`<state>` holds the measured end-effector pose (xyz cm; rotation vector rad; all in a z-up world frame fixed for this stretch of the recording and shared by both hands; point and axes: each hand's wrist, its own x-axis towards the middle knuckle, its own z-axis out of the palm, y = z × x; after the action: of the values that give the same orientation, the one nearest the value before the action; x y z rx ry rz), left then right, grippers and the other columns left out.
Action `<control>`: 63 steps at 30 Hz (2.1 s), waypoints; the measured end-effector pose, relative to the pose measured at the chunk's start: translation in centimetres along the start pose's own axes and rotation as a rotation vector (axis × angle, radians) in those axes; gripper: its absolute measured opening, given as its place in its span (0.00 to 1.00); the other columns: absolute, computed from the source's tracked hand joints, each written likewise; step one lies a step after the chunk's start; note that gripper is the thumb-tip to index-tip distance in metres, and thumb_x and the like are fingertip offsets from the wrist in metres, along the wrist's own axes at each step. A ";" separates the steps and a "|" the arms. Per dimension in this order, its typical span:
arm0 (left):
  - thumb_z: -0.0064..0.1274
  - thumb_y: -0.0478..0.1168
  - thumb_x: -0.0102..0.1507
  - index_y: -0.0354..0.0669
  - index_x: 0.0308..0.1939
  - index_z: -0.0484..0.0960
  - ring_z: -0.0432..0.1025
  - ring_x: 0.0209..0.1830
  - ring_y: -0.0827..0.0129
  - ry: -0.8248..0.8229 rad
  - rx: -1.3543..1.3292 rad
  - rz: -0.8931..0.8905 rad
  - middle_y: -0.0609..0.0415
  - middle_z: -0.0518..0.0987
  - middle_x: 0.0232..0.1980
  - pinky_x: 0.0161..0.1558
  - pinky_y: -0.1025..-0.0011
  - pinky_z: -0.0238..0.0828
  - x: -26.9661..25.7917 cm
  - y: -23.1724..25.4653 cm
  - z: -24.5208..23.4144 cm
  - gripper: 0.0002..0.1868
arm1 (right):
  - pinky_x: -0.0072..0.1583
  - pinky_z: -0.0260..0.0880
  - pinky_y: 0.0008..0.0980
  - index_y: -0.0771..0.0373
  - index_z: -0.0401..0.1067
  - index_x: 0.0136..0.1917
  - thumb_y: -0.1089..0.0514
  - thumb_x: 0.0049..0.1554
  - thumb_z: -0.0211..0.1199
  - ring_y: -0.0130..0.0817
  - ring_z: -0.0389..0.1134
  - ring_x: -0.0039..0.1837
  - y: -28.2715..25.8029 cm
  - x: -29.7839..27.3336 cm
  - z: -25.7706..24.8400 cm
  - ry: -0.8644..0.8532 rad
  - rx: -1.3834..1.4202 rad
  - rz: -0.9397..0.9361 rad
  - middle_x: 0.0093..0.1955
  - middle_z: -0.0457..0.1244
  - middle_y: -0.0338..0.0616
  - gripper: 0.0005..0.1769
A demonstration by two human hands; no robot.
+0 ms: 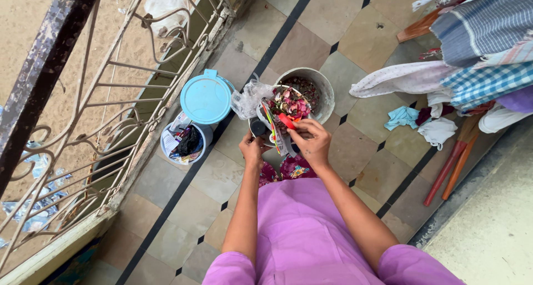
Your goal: The person sorts mixed waste from a small bucket into a larger bucket by hand. They pick up items such as plastic wrappers, foil, and small containers, inspect them briefly, and transfer them into the larger bucket. The process continues until the smaller bucket is emptied.
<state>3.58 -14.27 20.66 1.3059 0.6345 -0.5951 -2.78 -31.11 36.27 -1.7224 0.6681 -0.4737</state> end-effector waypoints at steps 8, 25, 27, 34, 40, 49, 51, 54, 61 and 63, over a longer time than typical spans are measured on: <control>0.44 0.23 0.59 0.30 0.62 0.77 0.76 0.29 0.65 0.015 0.021 0.034 0.51 0.74 0.36 0.29 0.59 0.85 0.6 -1.0 -1.4 0.26 | 0.47 0.79 0.28 0.74 0.76 0.51 0.68 0.56 0.69 0.32 0.75 0.44 2.8 1.1 -1.3 0.061 0.574 0.393 0.46 0.70 0.49 0.10; 0.42 0.22 0.58 0.28 0.60 0.77 0.78 0.28 0.63 0.099 -0.064 0.006 0.48 0.80 0.36 0.30 0.61 0.85 -0.7 -1.6 -6.8 0.25 | 0.51 0.80 0.37 0.64 0.71 0.55 0.65 0.60 0.61 0.35 0.71 0.47 22.8 8.3 -4.4 0.374 0.738 0.822 0.49 0.66 0.42 0.09; 0.42 0.21 0.57 0.29 0.60 0.77 0.78 0.29 0.64 0.105 -0.063 0.011 0.49 0.80 0.37 0.31 0.62 0.86 -0.9 -1.8 -7.0 0.26 | 0.52 0.80 0.36 0.63 0.71 0.56 0.64 0.61 0.62 0.35 0.71 0.49 21.4 8.1 -4.6 0.321 0.762 0.775 0.50 0.65 0.42 0.09; 0.43 0.23 0.58 0.33 0.60 0.77 0.76 0.26 0.64 0.095 -0.041 0.022 0.50 0.76 0.35 0.27 0.63 0.83 -1.0 -2.2 -6.4 0.26 | 0.49 0.77 0.31 0.66 0.76 0.54 0.61 0.61 0.66 0.27 0.70 0.47 11.9 4.3 -2.4 0.011 0.414 0.450 0.50 0.69 0.42 0.09; 0.45 0.24 0.59 0.29 0.59 0.78 0.75 0.26 0.65 0.052 0.009 0.059 0.51 0.73 0.34 0.26 0.64 0.84 -1.5 -1.6 -5.5 0.24 | 0.53 0.74 0.32 0.61 0.78 0.56 0.58 0.55 0.71 0.30 0.71 0.52 3.3 3.8 -1.2 -0.185 -0.205 0.073 0.58 0.70 0.40 0.15; 0.48 0.24 0.57 0.35 0.62 0.81 0.74 0.28 0.69 0.027 0.082 0.106 0.57 0.69 0.35 0.26 0.68 0.82 -2.4 -0.1 -4.4 0.28 | 0.59 0.69 0.42 0.59 0.79 0.57 0.58 0.50 0.72 0.45 0.67 0.57 -1.8 4.3 -1.3 -0.382 -0.532 -0.272 0.58 0.67 0.45 0.20; 0.49 0.25 0.58 0.38 0.63 0.79 0.74 0.29 0.71 0.035 0.088 0.094 0.57 0.68 0.35 0.26 0.69 0.82 -2.4 0.1 -4.3 0.28 | 0.59 0.70 0.41 0.59 0.80 0.55 0.59 0.51 0.70 0.43 0.68 0.57 -1.2 4.2 -1.1 -0.391 -0.538 -0.218 0.56 0.68 0.43 0.16; 0.49 0.25 0.58 0.38 0.63 0.80 0.75 0.29 0.70 0.035 0.102 0.102 0.57 0.68 0.36 0.25 0.69 0.81 -2.3 0.0 -4.3 0.28 | 0.59 0.70 0.41 0.62 0.79 0.51 0.63 0.52 0.69 0.44 0.69 0.56 0.0 4.2 -1.0 -0.395 -0.496 -0.274 0.54 0.69 0.45 0.11; 0.48 0.24 0.56 0.37 0.62 0.81 0.74 0.29 0.70 0.010 0.099 0.128 0.58 0.68 0.38 0.27 0.69 0.83 -2.0 -0.6 -5.0 0.29 | 0.52 0.76 0.34 0.62 0.80 0.51 0.66 0.54 0.69 0.38 0.75 0.50 1.4 4.8 -1.2 -0.330 -0.290 -0.244 0.52 0.71 0.46 0.10; 0.48 0.23 0.56 0.36 0.62 0.82 0.73 0.28 0.70 0.011 0.107 0.130 0.58 0.67 0.38 0.27 0.68 0.83 -1.8 -0.8 -5.0 0.29 | 0.49 0.76 0.31 0.61 0.82 0.50 0.64 0.53 0.71 0.32 0.75 0.48 1.8 4.8 -1.2 -0.301 -0.274 -0.184 0.50 0.73 0.44 0.09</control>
<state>1.33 -9.38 20.74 1.4401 0.5282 -0.5218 -0.21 -35.46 34.72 -2.0739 0.3703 -0.2466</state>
